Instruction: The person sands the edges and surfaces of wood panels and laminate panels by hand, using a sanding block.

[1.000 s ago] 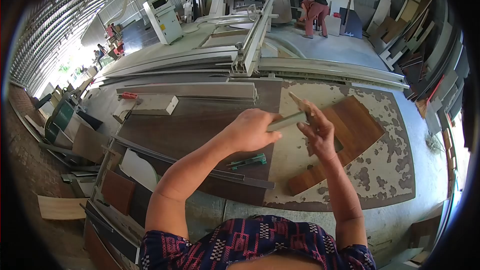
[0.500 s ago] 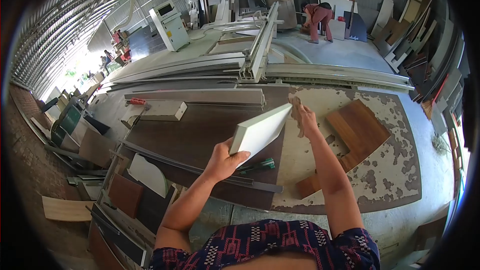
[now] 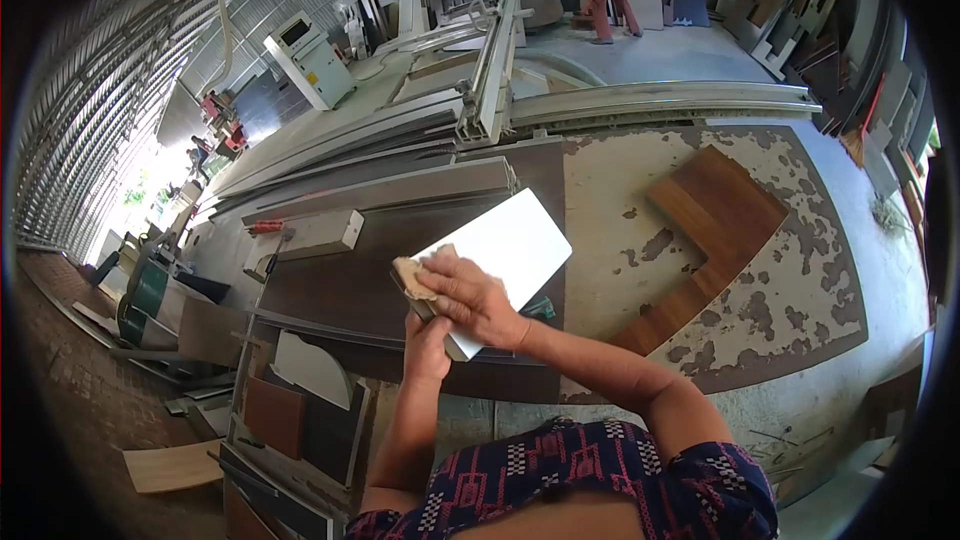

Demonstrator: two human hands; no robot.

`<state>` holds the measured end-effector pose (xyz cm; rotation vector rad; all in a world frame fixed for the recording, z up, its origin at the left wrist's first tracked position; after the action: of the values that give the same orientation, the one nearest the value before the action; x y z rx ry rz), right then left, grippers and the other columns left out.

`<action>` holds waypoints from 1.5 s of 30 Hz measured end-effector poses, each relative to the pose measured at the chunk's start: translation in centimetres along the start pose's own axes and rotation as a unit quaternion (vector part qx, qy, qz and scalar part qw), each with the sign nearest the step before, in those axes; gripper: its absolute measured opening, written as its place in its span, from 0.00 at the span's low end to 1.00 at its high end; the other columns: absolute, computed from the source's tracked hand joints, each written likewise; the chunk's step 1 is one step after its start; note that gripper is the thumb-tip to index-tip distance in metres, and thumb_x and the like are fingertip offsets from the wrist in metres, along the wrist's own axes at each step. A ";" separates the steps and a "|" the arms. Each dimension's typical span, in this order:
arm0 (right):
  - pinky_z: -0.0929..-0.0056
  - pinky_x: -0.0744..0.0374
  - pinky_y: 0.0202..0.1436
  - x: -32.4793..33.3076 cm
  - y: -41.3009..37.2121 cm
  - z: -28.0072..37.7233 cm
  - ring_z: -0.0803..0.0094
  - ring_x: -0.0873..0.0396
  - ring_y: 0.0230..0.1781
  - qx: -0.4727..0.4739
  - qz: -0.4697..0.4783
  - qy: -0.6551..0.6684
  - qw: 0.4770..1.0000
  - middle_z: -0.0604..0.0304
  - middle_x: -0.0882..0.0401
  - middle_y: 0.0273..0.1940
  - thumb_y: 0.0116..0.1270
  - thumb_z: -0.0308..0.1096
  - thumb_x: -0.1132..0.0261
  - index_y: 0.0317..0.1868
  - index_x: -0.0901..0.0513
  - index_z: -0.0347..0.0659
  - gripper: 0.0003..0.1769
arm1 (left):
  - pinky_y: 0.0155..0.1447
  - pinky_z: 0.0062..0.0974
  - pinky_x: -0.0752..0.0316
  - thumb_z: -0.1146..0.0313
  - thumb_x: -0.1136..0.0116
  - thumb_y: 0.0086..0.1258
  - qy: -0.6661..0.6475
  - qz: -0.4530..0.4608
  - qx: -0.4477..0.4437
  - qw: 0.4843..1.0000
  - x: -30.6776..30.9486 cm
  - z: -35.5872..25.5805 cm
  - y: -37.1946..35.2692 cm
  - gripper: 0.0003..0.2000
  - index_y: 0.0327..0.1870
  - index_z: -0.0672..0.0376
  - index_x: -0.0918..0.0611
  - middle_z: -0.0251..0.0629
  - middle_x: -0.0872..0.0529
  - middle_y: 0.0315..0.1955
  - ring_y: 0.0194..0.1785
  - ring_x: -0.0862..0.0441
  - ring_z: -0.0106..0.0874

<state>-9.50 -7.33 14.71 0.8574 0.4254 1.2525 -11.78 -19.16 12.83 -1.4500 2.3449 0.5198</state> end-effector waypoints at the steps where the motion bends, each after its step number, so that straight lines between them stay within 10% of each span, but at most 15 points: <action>1: 0.63 0.35 0.66 0.6 0.6 -0.8 0.53 0.35 0.63 -0.009 0.006 -0.017 1.000 0.49 0.32 0.61 0.67 0.32 0.42 0.60 0.26 0.44 0.21 | 0.51 0.27 0.24 0.83 0.46 0.53 0.042 -0.016 0.028 0.999 0.0 0.0 -0.4 0.26 0.57 0.66 0.31 0.40 0.21 0.45 0.46 0.20 0.30; 11: 0.63 0.32 0.60 6.6 -4.4 -18.0 0.56 0.36 0.64 -0.298 -0.114 -0.241 0.916 0.51 0.32 0.62 0.65 0.37 0.43 0.59 0.26 0.44 0.22 | 0.55 0.30 0.27 0.79 0.45 0.54 0.003 -0.090 0.041 0.995 2.5 1.8 -1.7 0.23 0.54 0.65 0.28 0.40 0.21 0.46 0.50 0.22 0.34; 18: 0.55 0.30 0.51 3.0 -7.0 -4.6 0.49 0.27 0.48 -0.259 -0.096 -0.192 0.942 0.46 0.26 0.48 0.56 0.28 0.38 0.51 0.25 0.40 0.19 | 0.56 0.32 0.28 0.57 0.48 0.68 -0.045 -0.093 0.026 0.994 1.7 2.1 -0.4 0.24 0.59 0.63 0.32 0.40 0.24 0.50 0.53 0.24 0.34; 23: 0.52 0.39 0.66 -0.7 -6.9 3.2 0.51 0.38 0.65 -0.088 0.063 -0.134 0.985 0.49 0.35 0.64 0.64 0.35 0.41 0.64 0.32 0.44 0.27 | 0.56 0.35 0.27 0.37 0.59 0.67 -0.099 -0.099 0.078 0.987 1.7 2.1 -0.5 0.36 0.65 0.60 0.39 0.43 0.31 0.59 0.57 0.27 0.35; 26: 0.56 0.35 0.63 1.8 -7.1 -1.9 0.51 0.33 0.60 -0.129 0.022 -0.128 0.983 0.48 0.34 0.63 0.63 0.33 0.42 0.63 0.31 0.44 0.26 | 0.54 0.34 0.26 0.41 0.53 0.67 -0.063 -0.093 0.023 0.993 1.2 2.2 -0.1 0.33 0.62 0.61 0.35 0.42 0.26 0.54 0.54 0.25 0.35; 30: 0.57 0.26 0.48 7.3 -7.7 -11.5 0.47 0.27 0.48 -0.175 -0.157 -0.339 0.911 0.47 0.27 0.52 0.61 0.34 0.41 0.57 0.28 0.43 0.22 | 0.51 0.32 0.25 0.72 0.40 0.57 0.010 -0.123 0.006 0.992 2.1 2.3 -0.9 0.20 0.51 0.67 0.27 0.41 0.20 0.44 0.45 0.20 0.33; 34: 0.57 0.28 0.54 4.7 -6.9 -8.9 0.49 0.28 0.52 -0.338 -0.029 -0.167 0.926 0.49 0.28 0.53 0.58 0.35 0.40 0.53 0.28 0.44 0.21 | 0.52 0.31 0.24 0.78 0.44 0.54 0.030 -0.118 0.004 0.993 1.8 2.4 -1.5 0.22 0.52 0.68 0.27 0.42 0.20 0.44 0.46 0.20 0.34; 39: 0.55 0.46 0.69 -0.5 -3.4 -1.2 0.53 0.43 0.68 -0.063 0.110 -0.095 0.987 0.50 0.41 0.67 0.68 0.46 0.47 0.65 0.34 0.45 0.28 | 0.54 0.32 0.25 0.80 0.47 0.51 -0.017 -0.112 0.018 0.993 1.8 2.7 -2.3 0.28 0.59 0.68 0.33 0.43 0.23 0.48 0.49 0.22 0.35; 45: 0.57 0.43 0.68 6.2 -3.9 -13.3 0.57 0.38 0.65 -0.352 -0.029 -0.273 0.895 0.56 0.41 0.67 0.65 0.50 0.48 0.64 0.34 0.49 0.29 | 0.50 0.33 0.24 0.79 0.42 0.49 0.037 -0.162 0.014 0.986 0.6 2.8 -3.7 0.24 0.52 0.67 0.28 0.41 0.23 0.43 0.46 0.22 0.35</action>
<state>-14.50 2.59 4.40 0.5196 -0.4415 0.9444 -8.41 -19.85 9.62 -1.8182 2.0970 0.3469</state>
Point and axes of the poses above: each hand's wrist, its own y-axis towards the middle knuckle, its own x-axis out of the back of the hand, z = x × y, the point moved 4 cm from there along y, towards the middle knuckle
